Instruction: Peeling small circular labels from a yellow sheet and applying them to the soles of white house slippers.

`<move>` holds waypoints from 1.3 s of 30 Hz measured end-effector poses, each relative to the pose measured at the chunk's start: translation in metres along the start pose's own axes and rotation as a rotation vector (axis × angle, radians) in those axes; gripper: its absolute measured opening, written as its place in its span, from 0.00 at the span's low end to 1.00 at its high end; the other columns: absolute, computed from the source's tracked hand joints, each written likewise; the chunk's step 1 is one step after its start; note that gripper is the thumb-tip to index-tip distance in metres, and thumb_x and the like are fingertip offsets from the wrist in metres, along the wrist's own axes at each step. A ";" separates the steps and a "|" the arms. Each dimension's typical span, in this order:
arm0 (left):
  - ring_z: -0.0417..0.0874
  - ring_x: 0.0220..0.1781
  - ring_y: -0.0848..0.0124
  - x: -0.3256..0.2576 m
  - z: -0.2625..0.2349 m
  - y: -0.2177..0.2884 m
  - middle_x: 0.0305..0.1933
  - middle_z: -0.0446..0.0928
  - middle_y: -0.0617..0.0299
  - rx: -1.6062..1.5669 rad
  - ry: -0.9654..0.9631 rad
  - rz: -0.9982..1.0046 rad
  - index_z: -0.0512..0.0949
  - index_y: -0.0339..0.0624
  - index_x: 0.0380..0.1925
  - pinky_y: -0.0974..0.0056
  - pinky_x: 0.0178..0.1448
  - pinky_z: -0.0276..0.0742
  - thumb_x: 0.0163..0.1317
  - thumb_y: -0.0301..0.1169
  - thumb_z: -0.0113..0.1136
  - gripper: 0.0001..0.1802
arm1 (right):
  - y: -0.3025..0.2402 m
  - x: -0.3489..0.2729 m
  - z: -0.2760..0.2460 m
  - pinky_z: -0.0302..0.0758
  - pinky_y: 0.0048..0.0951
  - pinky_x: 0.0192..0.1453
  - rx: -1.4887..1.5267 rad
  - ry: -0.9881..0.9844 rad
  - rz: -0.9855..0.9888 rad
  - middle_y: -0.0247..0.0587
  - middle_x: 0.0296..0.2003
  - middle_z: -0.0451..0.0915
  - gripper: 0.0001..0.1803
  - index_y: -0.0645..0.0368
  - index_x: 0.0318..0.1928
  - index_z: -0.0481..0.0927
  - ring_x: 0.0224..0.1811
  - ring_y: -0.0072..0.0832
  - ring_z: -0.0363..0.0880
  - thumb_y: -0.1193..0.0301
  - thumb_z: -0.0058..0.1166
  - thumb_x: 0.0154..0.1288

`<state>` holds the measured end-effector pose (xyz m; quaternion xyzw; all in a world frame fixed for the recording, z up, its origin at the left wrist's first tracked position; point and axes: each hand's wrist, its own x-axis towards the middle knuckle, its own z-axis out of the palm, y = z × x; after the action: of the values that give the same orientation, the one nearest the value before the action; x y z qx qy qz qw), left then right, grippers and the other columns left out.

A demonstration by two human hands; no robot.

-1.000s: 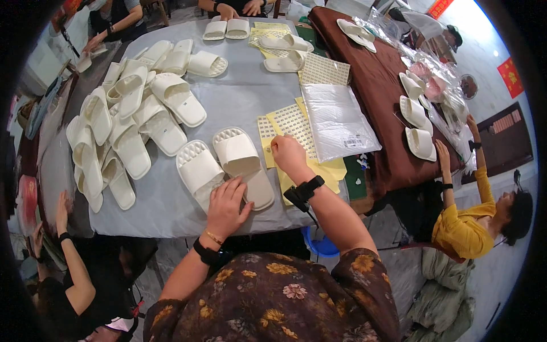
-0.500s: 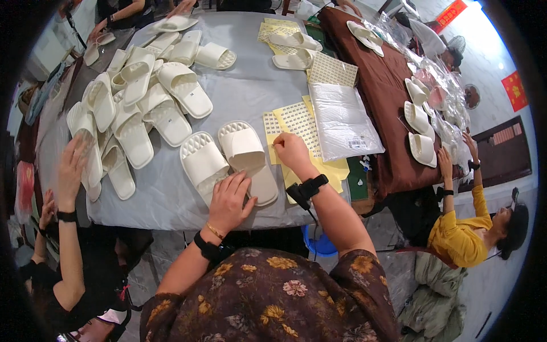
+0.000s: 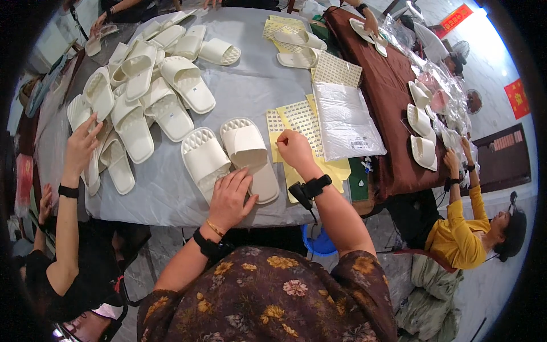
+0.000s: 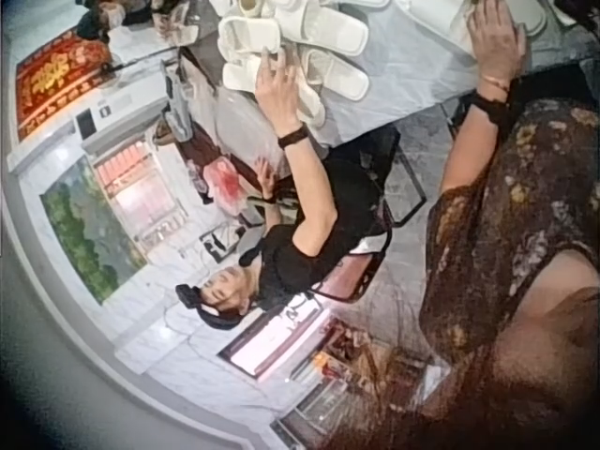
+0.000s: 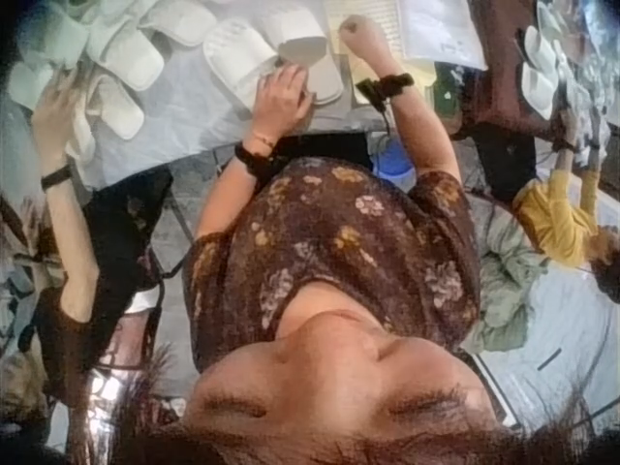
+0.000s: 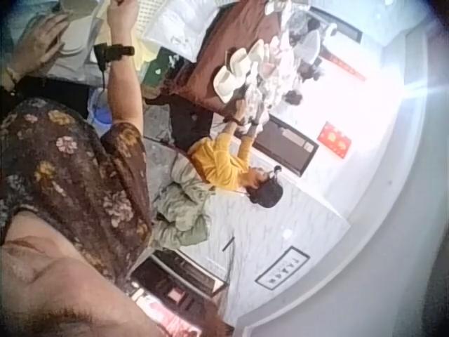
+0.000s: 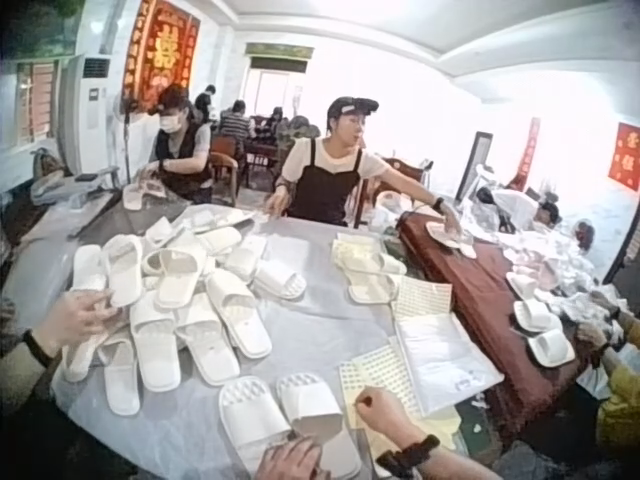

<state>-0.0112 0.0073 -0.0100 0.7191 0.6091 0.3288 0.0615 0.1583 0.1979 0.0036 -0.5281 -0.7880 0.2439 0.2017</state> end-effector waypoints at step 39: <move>0.71 0.61 0.55 0.016 -0.009 0.011 0.59 0.71 0.53 0.077 -0.132 -0.030 0.76 0.45 0.57 0.51 0.63 0.68 0.54 0.40 0.64 0.28 | -0.029 -0.069 -0.014 0.78 0.39 0.41 0.161 -0.223 -0.105 0.49 0.34 0.81 0.08 0.63 0.39 0.80 0.36 0.44 0.81 0.73 0.58 0.60</move>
<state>-0.0065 0.0169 0.0089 0.7319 0.6266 0.2558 0.0788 0.1702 0.1264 0.0283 -0.4380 -0.8099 0.3526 0.1673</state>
